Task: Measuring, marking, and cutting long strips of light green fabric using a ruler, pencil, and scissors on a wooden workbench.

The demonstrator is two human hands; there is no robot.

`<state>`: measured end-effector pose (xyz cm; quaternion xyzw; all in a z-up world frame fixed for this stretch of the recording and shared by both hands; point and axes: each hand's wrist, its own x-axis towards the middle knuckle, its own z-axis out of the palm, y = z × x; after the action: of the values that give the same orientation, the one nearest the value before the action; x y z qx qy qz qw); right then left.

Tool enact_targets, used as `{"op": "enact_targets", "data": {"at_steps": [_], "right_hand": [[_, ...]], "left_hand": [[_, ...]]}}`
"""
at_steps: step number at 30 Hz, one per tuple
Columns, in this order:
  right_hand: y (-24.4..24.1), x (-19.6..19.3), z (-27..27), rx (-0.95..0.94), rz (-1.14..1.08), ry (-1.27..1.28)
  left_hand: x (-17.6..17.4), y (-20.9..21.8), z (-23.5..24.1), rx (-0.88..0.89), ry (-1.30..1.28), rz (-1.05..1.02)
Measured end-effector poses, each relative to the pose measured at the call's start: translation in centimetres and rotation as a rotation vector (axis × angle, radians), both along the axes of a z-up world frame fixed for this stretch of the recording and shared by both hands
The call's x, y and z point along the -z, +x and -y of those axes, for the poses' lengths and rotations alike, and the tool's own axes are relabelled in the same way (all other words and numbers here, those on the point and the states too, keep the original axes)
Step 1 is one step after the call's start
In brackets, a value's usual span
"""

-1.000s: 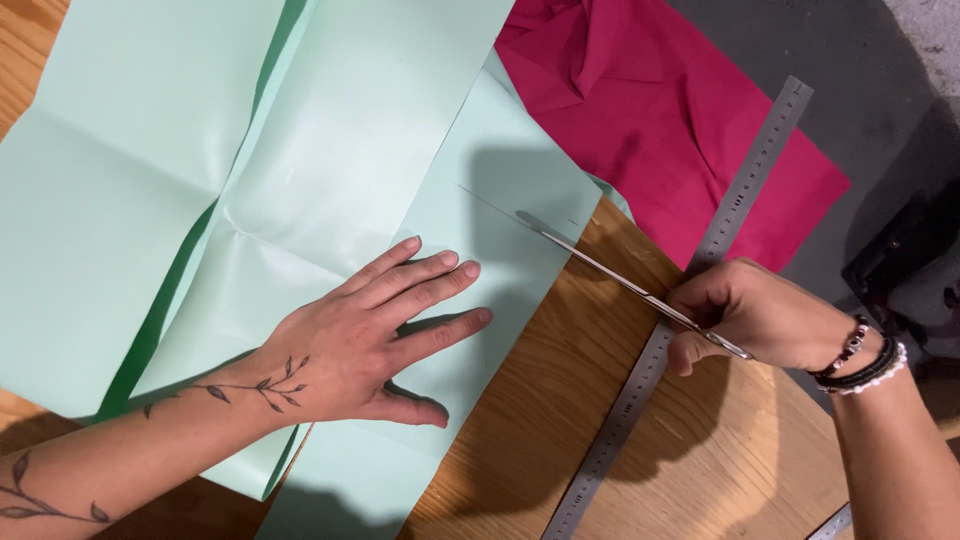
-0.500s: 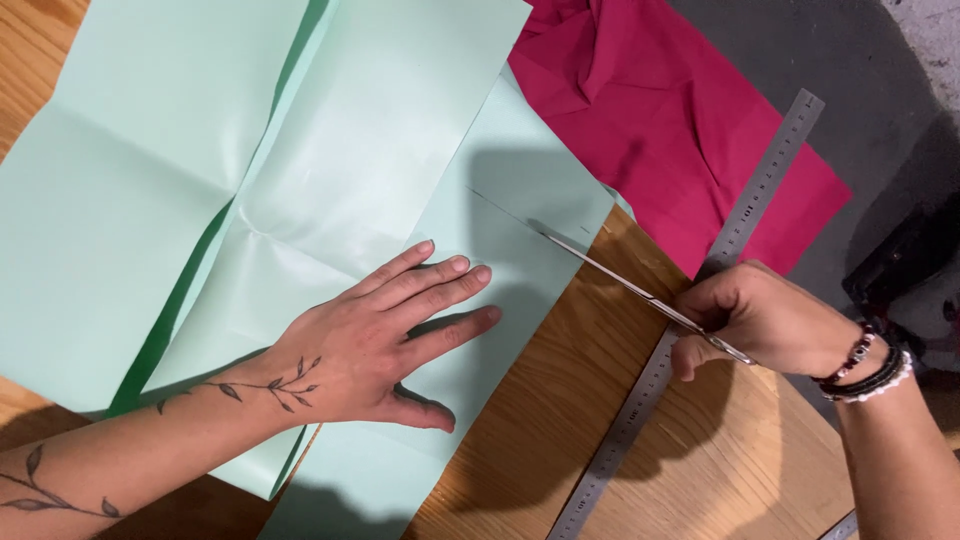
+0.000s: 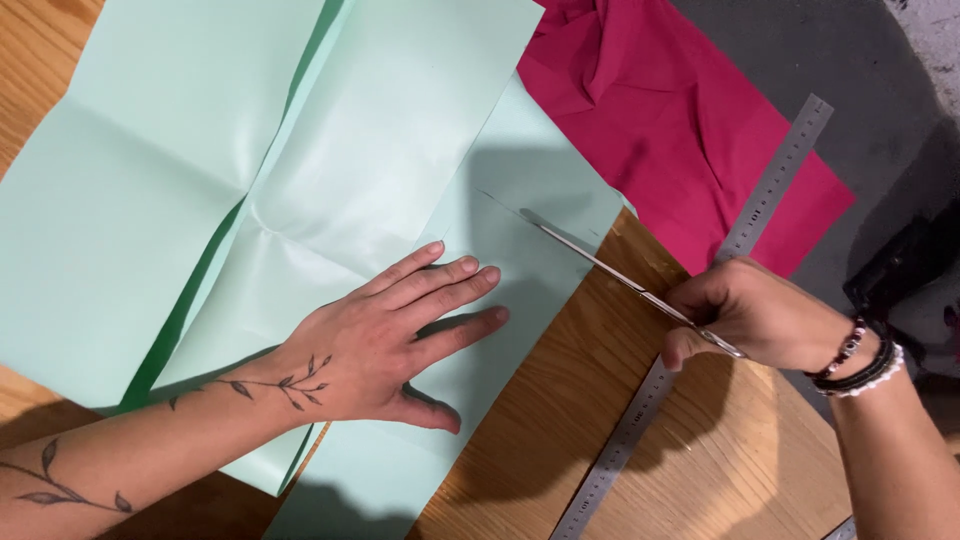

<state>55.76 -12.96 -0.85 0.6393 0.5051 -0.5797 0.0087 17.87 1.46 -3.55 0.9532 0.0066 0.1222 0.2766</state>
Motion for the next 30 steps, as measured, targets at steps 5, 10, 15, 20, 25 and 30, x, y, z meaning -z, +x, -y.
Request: {"op": "enact_targets", "data": {"at_steps": [5, 10, 15, 20, 25, 30], "right_hand": [[-0.4, 0.5, -0.3, -0.013, -0.029, 0.017], [0.2, 1.2, 0.1, -0.081, 0.0, 0.12], [-2.0, 0.0, -2.1, -0.065, 0.091, -0.051], [-2.0, 0.2, -2.1, -0.083, 0.057, 0.079], [-1.8, 0.3, -2.5, -0.121, 0.013, 0.178], [-2.9, -0.1, -3.9, 0.069, 0.099, -0.093]], "left_hand": [[-0.2, 0.1, -0.1, 0.003, 0.014, 0.003], [-0.1, 0.0, 0.0, 0.002, -0.003, 0.004], [0.0, -0.1, -0.1, 0.013, -0.025, 0.007], [0.1, -0.1, -0.1, 0.008, -0.026, 0.0], [0.1, 0.0, -0.2, 0.01, -0.035, 0.006], [0.1, -0.1, -0.1, 0.012, -0.038, 0.006]]}}
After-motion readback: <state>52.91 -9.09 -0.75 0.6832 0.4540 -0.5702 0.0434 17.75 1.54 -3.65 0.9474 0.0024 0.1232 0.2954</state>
